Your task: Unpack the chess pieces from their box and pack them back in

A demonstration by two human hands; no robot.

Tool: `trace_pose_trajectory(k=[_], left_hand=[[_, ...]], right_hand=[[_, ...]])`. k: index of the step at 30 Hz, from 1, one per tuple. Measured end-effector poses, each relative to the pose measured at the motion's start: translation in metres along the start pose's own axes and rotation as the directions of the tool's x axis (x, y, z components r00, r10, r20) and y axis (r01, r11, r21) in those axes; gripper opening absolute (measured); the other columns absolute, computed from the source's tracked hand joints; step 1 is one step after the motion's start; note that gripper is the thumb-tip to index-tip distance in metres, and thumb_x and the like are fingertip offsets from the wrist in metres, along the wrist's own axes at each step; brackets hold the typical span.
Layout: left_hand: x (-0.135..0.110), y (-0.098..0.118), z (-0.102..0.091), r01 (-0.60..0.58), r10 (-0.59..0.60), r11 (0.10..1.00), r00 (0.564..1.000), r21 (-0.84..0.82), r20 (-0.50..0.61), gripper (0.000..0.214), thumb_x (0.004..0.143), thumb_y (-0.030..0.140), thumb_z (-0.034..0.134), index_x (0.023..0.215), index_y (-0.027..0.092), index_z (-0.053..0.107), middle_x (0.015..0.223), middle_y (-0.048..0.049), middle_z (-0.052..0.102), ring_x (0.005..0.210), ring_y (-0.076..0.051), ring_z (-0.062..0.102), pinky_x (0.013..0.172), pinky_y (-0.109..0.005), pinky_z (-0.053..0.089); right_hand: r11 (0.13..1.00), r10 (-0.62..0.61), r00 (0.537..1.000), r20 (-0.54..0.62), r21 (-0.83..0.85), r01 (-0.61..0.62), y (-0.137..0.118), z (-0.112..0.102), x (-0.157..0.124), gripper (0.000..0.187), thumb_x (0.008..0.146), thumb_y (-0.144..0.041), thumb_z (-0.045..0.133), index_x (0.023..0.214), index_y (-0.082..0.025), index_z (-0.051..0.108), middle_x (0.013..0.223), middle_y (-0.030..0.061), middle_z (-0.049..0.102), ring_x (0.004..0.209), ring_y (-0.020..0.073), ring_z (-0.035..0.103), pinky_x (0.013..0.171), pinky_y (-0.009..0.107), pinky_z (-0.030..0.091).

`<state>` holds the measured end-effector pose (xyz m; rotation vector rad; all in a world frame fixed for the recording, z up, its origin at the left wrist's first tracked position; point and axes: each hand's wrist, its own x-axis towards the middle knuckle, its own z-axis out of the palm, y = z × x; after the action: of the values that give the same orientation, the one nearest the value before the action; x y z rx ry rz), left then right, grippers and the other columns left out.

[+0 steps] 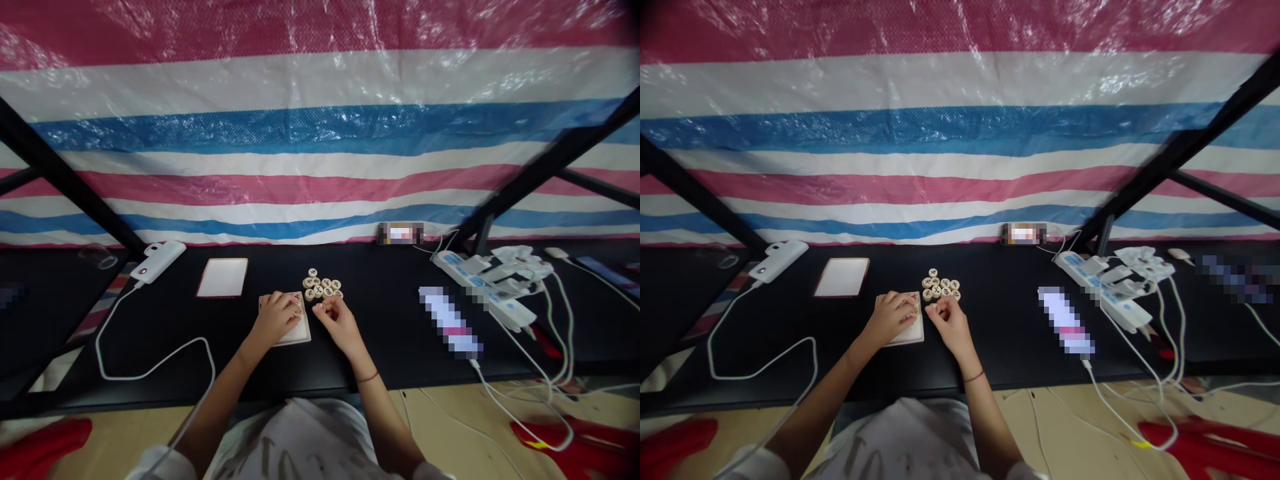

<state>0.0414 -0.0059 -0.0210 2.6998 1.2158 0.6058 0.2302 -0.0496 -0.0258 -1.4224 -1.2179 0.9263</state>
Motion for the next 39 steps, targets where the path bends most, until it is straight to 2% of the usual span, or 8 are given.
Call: trace_pose_trajectory(k=[6, 11, 17, 22, 25, 27, 32, 39], left_hand=[[-0.006, -0.006, -0.013, 0.070, -0.073, 0.997, 0.991, -0.030, -0.112, 0.016, 0.087, 0.030, 0.059, 0.101, 0.027, 0.067, 0.111, -0.0049, 0.063, 0.104, -0.023, 0.051, 0.090, -0.040, 0.039], [-0.019, -0.026, -0.016, 0.157, -0.183, 0.977, 0.963, -0.142, -0.198, 0.020, 0.092, 0.028, 0.051, 0.106, 0.024, 0.065, 0.108, -0.0055, 0.063, 0.106, -0.022, 0.053, 0.096, -0.040, 0.041], [-0.030, -0.042, -0.005, 0.167, -0.237, 0.950, 0.936, -0.265, -0.262, 0.019, 0.093, 0.028, 0.050, 0.104, 0.022, 0.064, 0.105, -0.0060, 0.063, 0.103, -0.020, 0.057, 0.095, -0.037, 0.046], [-0.030, -0.044, -0.002, 0.195, -0.293, 0.925, 0.913, -0.326, -0.285, 0.019, 0.092, 0.028, 0.050, 0.105, 0.022, 0.064, 0.105, -0.0064, 0.063, 0.104, -0.020, 0.058, 0.095, -0.039, 0.048], [-0.029, -0.045, -0.003, 0.213, -0.325, 0.908, 0.901, -0.360, -0.287, 0.019, 0.092, 0.028, 0.051, 0.104, 0.022, 0.064, 0.105, -0.0065, 0.063, 0.103, -0.020, 0.059, 0.095, -0.039, 0.049], [-0.028, -0.045, -0.004, 0.212, -0.331, 0.904, 0.897, -0.372, -0.292, 0.019, 0.091, 0.028, 0.051, 0.103, 0.022, 0.064, 0.104, -0.0066, 0.064, 0.102, -0.020, 0.059, 0.094, -0.039, 0.050], [-0.027, -0.044, -0.004, 0.204, -0.324, 0.906, 0.898, -0.371, -0.296, 0.019, 0.091, 0.028, 0.051, 0.100, 0.023, 0.066, 0.100, -0.0064, 0.065, 0.099, -0.020, 0.061, 0.092, -0.039, 0.051], [-0.027, -0.044, -0.005, 0.212, -0.328, 0.901, 0.904, -0.379, -0.275, 0.018, 0.091, 0.026, 0.051, 0.101, 0.022, 0.066, 0.101, -0.0065, 0.064, 0.100, -0.020, 0.059, 0.092, -0.039, 0.050]], right_hand=[[0.897, -0.147, 0.979, 0.144, -0.398, 0.193, -0.020, 0.013, -0.002, 0.016, 0.082, -0.028, 0.060, 0.098, -0.022, 0.060, 0.082, 0.0028, 0.065, 0.068, 0.0166, 0.058, 0.070, 0.029, 0.048], [0.789, -0.307, 0.917, 0.256, -0.471, 0.396, -0.021, 0.025, 0.000, 0.021, 0.084, -0.017, 0.056, 0.102, -0.022, 0.065, 0.103, 0.0081, 0.065, 0.097, 0.0236, 0.060, 0.089, 0.036, 0.050], [0.750, -0.314, 0.911, 0.268, -0.519, 0.411, -0.013, 0.034, -0.003, 0.022, 0.085, -0.014, 0.055, 0.102, -0.021, 0.067, 0.105, 0.0091, 0.063, 0.100, 0.0239, 0.059, 0.092, 0.037, 0.050], [0.787, -0.344, 0.925, 0.162, -0.487, 0.378, -0.023, 0.019, 0.021, 0.018, 0.090, -0.027, 0.053, 0.100, -0.021, 0.067, 0.106, 0.0091, 0.063, 0.097, 0.0210, 0.062, 0.087, 0.031, 0.049], [0.742, -0.260, 0.963, 0.067, -0.624, 0.244, -0.034, 0.005, 0.063, 0.026, 0.094, -0.028, 0.045, 0.104, -0.019, 0.067, 0.105, 0.0101, 0.066, 0.091, 0.0193, 0.064, 0.081, 0.028, 0.048], [0.627, -0.107, 0.991, 0.083, -0.768, 0.132, -0.039, 0.002, 0.094, 0.027, 0.093, -0.032, 0.048, 0.106, -0.020, 0.067, 0.096, 0.0091, 0.068, 0.087, 0.0199, 0.065, 0.075, 0.027, 0.046], [0.415, 0.178, 0.972, 0.153, -0.907, 0.067, -0.043, 0.017, 0.136, 0.030, 0.086, -0.044, 0.058, 0.094, -0.018, 0.071, 0.094, 0.0135, 0.071, 0.087, 0.0247, 0.068, 0.068, 0.028, 0.044], [0.446, 0.122, 0.967, 0.224, -0.883, 0.148, -0.048, 0.003, 0.132, 0.023, 0.087, -0.037, 0.057, 0.090, -0.019, 0.072, 0.090, 0.0086, 0.074, 0.087, 0.0208, 0.068, 0.069, 0.024, 0.041]])
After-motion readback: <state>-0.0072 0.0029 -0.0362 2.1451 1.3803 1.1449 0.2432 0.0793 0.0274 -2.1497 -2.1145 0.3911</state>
